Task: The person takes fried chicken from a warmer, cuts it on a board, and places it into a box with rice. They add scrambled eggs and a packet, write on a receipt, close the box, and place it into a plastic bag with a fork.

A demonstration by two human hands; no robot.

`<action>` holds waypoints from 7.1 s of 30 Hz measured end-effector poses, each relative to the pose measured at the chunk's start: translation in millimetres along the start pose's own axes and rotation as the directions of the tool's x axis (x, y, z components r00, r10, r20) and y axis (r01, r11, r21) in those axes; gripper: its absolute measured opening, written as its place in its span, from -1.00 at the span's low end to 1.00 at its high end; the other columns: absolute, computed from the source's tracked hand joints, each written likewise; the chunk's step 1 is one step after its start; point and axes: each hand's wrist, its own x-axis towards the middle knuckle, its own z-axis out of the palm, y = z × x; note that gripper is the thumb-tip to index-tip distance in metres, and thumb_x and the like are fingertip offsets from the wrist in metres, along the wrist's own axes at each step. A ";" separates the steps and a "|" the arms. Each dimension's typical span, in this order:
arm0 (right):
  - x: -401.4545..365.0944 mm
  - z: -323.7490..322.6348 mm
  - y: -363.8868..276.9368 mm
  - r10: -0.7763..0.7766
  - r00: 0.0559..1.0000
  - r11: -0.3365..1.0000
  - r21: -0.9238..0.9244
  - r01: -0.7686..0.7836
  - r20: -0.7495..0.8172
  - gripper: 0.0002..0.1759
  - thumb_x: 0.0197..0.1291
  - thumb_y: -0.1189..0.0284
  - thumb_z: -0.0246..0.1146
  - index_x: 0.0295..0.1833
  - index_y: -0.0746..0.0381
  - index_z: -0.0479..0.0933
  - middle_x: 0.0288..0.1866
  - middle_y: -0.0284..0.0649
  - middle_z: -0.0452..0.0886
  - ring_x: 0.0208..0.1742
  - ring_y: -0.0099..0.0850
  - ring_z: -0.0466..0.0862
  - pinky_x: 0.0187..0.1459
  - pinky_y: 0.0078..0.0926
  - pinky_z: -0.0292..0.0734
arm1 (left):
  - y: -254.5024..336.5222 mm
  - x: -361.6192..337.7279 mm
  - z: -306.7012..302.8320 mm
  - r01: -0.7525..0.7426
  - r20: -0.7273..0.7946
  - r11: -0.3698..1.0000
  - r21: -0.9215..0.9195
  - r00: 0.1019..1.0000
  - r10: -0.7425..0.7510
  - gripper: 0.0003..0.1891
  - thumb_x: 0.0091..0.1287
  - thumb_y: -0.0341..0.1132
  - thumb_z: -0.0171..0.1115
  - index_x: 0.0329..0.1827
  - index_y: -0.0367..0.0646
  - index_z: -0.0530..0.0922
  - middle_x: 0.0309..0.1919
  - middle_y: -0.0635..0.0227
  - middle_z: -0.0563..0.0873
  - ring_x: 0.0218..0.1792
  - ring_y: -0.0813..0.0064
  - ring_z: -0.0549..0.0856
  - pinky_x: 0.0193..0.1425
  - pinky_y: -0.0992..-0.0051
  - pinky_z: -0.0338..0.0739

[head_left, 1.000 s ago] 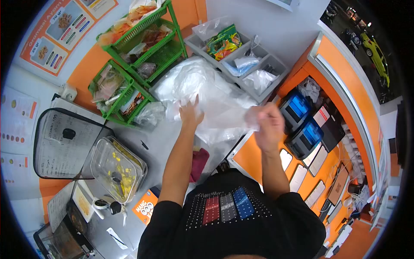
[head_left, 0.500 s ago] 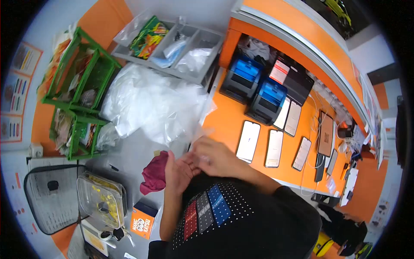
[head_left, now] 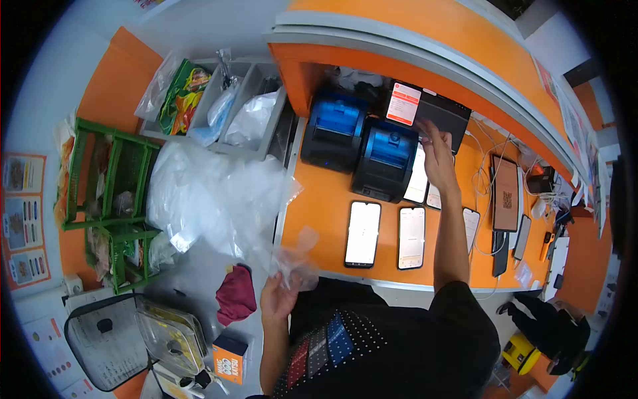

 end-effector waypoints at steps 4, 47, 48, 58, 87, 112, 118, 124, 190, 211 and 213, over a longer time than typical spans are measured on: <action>13.5 28.4 70.5 0.193 0.947 0.981 -0.014 -0.196 0.258 -0.41 0.36 0.32 -0.28 0.45 0.10 0.34 0.37 -0.13 0.45 0.17 -0.24 0.33 0.34 -0.37 0.26 | -3.1 4.0 3.8 -0.094 0.103 0.978 0.189 0.992 0.075 -0.46 0.36 -0.37 0.26 0.39 -0.22 0.35 0.28 0.16 0.55 0.26 0.22 0.58 0.39 0.09 0.44; -412.1 118.5 -263.5 -0.623 -0.069 0.377 0.222 -0.899 0.779 -0.89 0.34 0.51 0.19 -0.13 0.14 0.38 -0.35 -0.37 0.44 -0.38 -0.49 0.48 -0.22 -0.34 0.54 | -192.2 -332.0 -162.2 0.305 -0.084 0.259 0.917 -0.486 0.870 -0.50 0.26 -0.58 0.25 0.25 -0.21 0.34 -0.31 0.20 0.69 -0.21 0.23 0.68 -0.05 0.32 0.53; -413.3 118.0 -269.7 -0.673 -0.102 0.495 0.344 -0.798 0.733 -0.85 0.31 0.50 0.23 -0.12 0.14 0.37 -0.34 -0.39 0.43 -0.38 -0.49 0.46 -0.23 -0.35 0.53 | -182.3 -326.2 -152.6 0.516 0.120 0.129 0.847 -0.421 0.899 -0.47 0.25 -0.56 0.27 0.30 -0.22 0.34 -0.29 0.18 0.70 -0.15 0.16 0.69 0.04 0.26 0.54; -364.5 176.2 -287.4 -0.820 0.381 0.570 0.667 0.480 0.427 -0.68 0.16 0.61 0.21 0.07 0.27 0.46 -0.14 -0.16 0.58 -0.10 -0.17 0.63 -0.06 -0.28 0.54 | -109.0 -337.1 -103.5 -0.487 -0.247 0.351 0.800 0.265 0.932 -0.82 0.29 -0.63 0.13 -0.09 -0.27 0.55 -0.26 0.24 0.70 -0.23 0.56 0.67 -0.16 0.55 0.52; -364.3 202.8 -324.6 -0.544 -0.463 0.789 0.238 -0.566 0.700 -0.50 0.14 0.62 0.32 0.22 0.21 0.41 0.15 -0.24 0.53 0.08 -0.49 0.56 0.11 -0.50 0.47 | -97.2 -355.7 -191.6 -0.530 -0.618 0.517 0.672 -0.016 0.786 -0.88 0.06 -0.60 0.30 -0.37 -0.20 0.60 -0.29 0.28 0.62 -0.44 0.40 0.62 -0.23 0.41 0.54; -414.5 261.0 -435.6 -0.774 -0.268 0.189 0.614 0.767 0.574 0.01 -0.25 0.39 0.54 0.46 -0.08 0.32 0.46 -0.08 0.23 0.31 0.12 0.34 0.31 -0.03 0.38 | -60.7 -441.9 -216.9 0.569 -0.560 0.340 0.748 0.268 0.784 -0.22 -0.01 -0.52 0.41 0.39 0.04 0.42 0.16 -0.10 0.46 -0.01 -0.15 0.66 0.10 0.11 0.61; -408.0 265.9 -443.9 -0.624 -0.215 0.467 0.580 0.668 0.751 0.09 -0.27 0.52 0.48 0.50 -0.02 0.22 0.49 0.02 0.14 0.36 0.24 0.26 0.34 0.03 0.35 | -33.5 -448.0 -237.1 0.406 -0.394 0.192 0.894 0.506 0.767 -0.31 -0.01 -0.51 0.36 0.29 0.20 0.57 0.14 -0.01 0.52 0.03 -0.04 0.65 0.16 0.20 0.58; -327.9 188.6 -403.7 -0.710 0.151 0.590 0.464 0.661 0.688 0.07 -0.35 0.59 0.49 0.45 0.11 0.25 0.40 0.02 0.23 0.40 0.04 0.31 0.39 -0.12 0.31 | -5.4 -413.5 -250.7 0.319 -0.267 0.080 0.944 0.601 0.753 -0.47 0.01 -0.45 0.34 0.13 0.16 0.70 0.09 0.04 0.56 0.01 0.01 0.66 0.16 0.22 0.57; -342.7 293.3 -383.1 -0.593 0.356 0.794 0.450 0.409 0.723 -0.70 0.00 0.49 0.28 -0.07 0.21 0.62 -0.11 0.01 0.49 -0.15 0.01 0.64 -0.08 -0.10 0.60 | 29.8 -315.0 -254.0 0.347 -0.112 0.036 0.937 0.201 0.973 -0.24 0.03 -0.62 0.00 0.45 -0.49 0.20 0.28 -0.27 0.46 0.32 -0.21 0.41 0.47 0.10 0.21; -187.8 301.9 -431.3 -0.818 0.148 0.568 0.821 0.053 0.556 -0.87 0.29 0.51 0.16 -0.08 0.27 0.52 -0.19 -0.02 0.65 -0.17 -0.02 0.66 -0.13 -0.18 0.53 | 30.0 -197.6 -118.4 0.402 -0.314 0.404 0.822 -0.274 0.909 -0.26 0.23 -0.36 0.37 0.47 -0.30 0.25 0.25 -0.09 0.50 0.22 -0.05 0.53 0.15 0.24 0.53; -173.6 303.0 -435.7 -0.826 0.100 0.554 0.832 -0.043 0.555 -0.83 0.26 0.59 0.18 -0.03 0.30 0.52 -0.26 -0.08 0.66 -0.27 -0.08 0.66 -0.19 -0.33 0.56 | 41.5 -209.6 -107.9 0.322 -0.388 0.481 0.815 -0.314 0.867 -0.28 0.21 -0.46 0.34 0.46 -0.30 0.27 0.22 -0.03 0.54 0.17 0.03 0.59 0.03 0.32 0.60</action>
